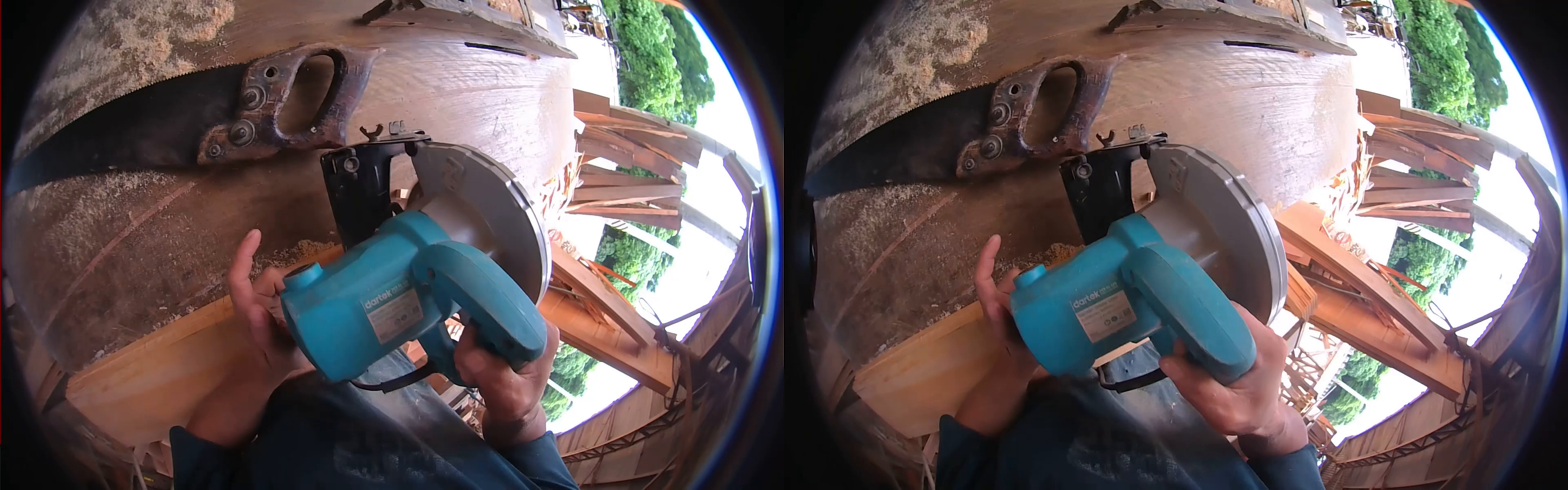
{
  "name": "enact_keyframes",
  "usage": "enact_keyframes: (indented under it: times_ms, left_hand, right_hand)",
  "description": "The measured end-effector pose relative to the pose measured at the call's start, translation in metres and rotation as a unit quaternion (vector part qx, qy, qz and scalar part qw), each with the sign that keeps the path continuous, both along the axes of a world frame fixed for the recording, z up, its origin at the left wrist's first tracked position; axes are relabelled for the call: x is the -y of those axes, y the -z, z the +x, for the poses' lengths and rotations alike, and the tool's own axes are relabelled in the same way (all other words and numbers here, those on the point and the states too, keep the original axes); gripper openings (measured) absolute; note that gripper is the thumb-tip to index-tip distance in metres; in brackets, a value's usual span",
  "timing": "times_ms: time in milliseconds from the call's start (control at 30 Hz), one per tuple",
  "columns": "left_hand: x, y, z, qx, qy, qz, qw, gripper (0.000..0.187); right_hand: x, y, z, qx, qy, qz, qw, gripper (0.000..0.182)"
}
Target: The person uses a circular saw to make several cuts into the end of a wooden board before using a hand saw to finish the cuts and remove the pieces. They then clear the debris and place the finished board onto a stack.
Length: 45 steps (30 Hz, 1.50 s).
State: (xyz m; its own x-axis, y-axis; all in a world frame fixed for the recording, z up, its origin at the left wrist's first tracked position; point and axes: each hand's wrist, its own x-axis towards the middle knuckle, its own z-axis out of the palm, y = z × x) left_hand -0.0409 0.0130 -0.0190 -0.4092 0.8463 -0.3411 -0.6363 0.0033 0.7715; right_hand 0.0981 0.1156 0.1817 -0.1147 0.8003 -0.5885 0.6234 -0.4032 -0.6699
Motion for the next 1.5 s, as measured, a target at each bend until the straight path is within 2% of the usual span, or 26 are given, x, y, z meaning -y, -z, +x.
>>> enact_keyframes:
  times_ms: [33,233,333,400,500,600,700,733,800,867,933,1033,1133,1233,1267,1367,1433,1500]
  left_hand:
    - [-0.001,0.001,0.0,-0.02,0.0,0.001,1.0,0.092]
    - [0.006,0.015,0.0,-0.162,0.006,0.031,0.986,0.068]
    - [-0.001,0.017,0.005,-0.263,-0.031,0.048,0.963,0.051]
    - [0.0,0.016,0.005,-0.341,0.002,0.02,0.94,0.047]
    - [-0.005,-0.001,0.009,-0.425,0.023,-0.03,0.905,0.034]
    - [-0.005,-0.005,0.015,-0.467,0.041,-0.07,0.881,0.026]
    - [-0.02,0.001,0.033,-0.617,-0.015,-0.014,0.787,0.028]
    - [-0.025,0.005,0.043,-0.641,0.013,-0.028,0.767,0.035]
    - [-0.041,-0.004,0.081,-0.719,0.097,0.017,0.688,0.052]
    - [-0.061,-0.023,0.135,-0.734,0.204,0.016,0.648,0.078]
    - [-0.071,-0.017,0.179,-0.746,0.23,0.029,0.625,0.1]
    - [-0.083,-0.03,0.198,-0.751,0.343,-0.076,0.559,0.106]
    - [-0.083,-0.029,0.197,-0.761,0.334,-0.072,0.551,0.097]
    - [-0.089,-0.031,0.186,-0.737,0.332,0.008,0.588,0.086]
    - [-0.089,-0.034,0.186,-0.747,0.304,0.023,0.59,0.08]
    - [-0.091,-0.038,0.175,-0.717,0.278,0.053,0.637,0.07]
    - [-0.095,-0.024,0.166,-0.701,0.251,0.06,0.665,0.061]
    - [-0.101,-0.025,0.157,-0.679,0.225,0.044,0.697,0.054]
  right_hand:
    - [0.0,0.002,0.001,-0.028,-0.016,0.013,0.999,0.028]
    - [0.025,-0.008,0.012,-0.001,0.005,0.105,0.994,0.029]
    - [0.037,-0.03,0.073,0.009,0.04,0.154,0.987,0.028]
    - [0.029,-0.047,0.114,0.024,0.051,0.174,0.983,0.023]
    - [-0.009,-0.056,0.163,0.071,-0.009,0.186,0.98,0.021]
    - [-0.064,-0.028,0.197,0.083,-0.142,0.288,0.943,0.025]
    - [-0.127,0.015,0.23,0.116,-0.265,0.368,0.884,0.032]
    - [-0.142,0.024,0.232,0.121,-0.262,0.362,0.886,0.033]
    - [-0.167,0.042,0.236,0.122,-0.268,0.368,0.882,0.034]
    - [-0.186,0.059,0.237,0.112,-0.283,0.388,0.87,0.035]
    - [-0.193,0.06,0.235,0.099,-0.287,0.396,0.866,0.035]
    - [-0.186,0.057,0.231,0.112,-0.295,0.378,0.87,0.031]
    - [-0.176,0.067,0.231,0.128,-0.306,0.386,0.861,0.027]
    - [-0.173,0.069,0.233,0.134,-0.306,0.409,0.849,0.028]
    - [-0.171,0.074,0.234,0.141,-0.303,0.42,0.844,0.037]
    - [-0.114,0.069,0.242,0.098,-0.198,0.653,0.724,0.053]
    - [-0.058,0.104,0.252,-0.011,-0.197,0.544,0.816,0.068]
    - [-0.002,0.142,0.254,-0.016,-0.227,0.355,0.907,0.068]
